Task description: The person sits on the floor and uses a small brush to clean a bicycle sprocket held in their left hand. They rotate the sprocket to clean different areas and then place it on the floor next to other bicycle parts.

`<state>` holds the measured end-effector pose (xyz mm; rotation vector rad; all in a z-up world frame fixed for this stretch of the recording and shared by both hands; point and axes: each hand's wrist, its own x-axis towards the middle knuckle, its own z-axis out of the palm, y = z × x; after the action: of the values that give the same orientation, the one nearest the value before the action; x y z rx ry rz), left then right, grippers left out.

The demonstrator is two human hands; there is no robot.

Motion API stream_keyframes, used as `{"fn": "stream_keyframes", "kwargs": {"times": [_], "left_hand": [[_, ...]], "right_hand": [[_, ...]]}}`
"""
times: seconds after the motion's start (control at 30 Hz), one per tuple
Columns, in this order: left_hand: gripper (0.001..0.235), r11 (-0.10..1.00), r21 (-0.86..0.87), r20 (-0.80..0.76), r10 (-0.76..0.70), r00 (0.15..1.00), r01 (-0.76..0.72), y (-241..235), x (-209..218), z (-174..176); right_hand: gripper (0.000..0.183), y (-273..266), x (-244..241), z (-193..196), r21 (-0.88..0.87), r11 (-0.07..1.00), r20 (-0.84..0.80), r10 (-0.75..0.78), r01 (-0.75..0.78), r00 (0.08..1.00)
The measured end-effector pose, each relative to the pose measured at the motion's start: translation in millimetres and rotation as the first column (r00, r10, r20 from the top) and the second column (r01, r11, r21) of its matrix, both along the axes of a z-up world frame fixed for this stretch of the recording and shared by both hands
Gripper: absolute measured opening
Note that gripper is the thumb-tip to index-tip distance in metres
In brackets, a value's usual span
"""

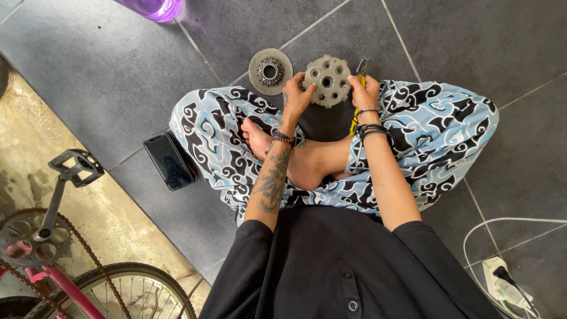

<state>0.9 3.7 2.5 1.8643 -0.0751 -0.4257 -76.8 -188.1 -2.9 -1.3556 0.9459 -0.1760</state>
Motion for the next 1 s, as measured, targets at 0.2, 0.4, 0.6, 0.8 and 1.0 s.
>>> {"fn": "stream_keyframes", "kwargs": {"times": [0.2,0.4,0.6,0.8,1.0], "left_hand": [[0.03,0.999,-0.039,0.03,0.011,0.999,-0.01,0,-2,3],[0.03,0.999,-0.046,-0.005,0.018,1.0,-0.018,1,-1,8],[0.037,0.997,-0.073,0.01,-0.003,1.0,0.004,1,0,3],[0.047,0.995,0.061,0.161,-0.093,0.983,0.084,-6,2,-14],[0.035,0.998,-0.014,0.133,-0.063,0.989,0.065,-6,-2,-9]], "right_hand": [[0.033,-1,1,-4,-0.068,0.997,0.043,-0.041,0.044,0.998],[0.056,2,7,52,0.1,0.947,0.077,-0.314,0.306,0.946],[0.044,3,3,30,-0.139,0.955,0.16,-0.238,0.26,0.958],[0.045,7,15,61,-0.61,0.782,0.158,0.28,-0.129,0.947],[0.022,4,38,128,-0.658,0.544,-0.138,0.592,-0.52,0.794]]}}
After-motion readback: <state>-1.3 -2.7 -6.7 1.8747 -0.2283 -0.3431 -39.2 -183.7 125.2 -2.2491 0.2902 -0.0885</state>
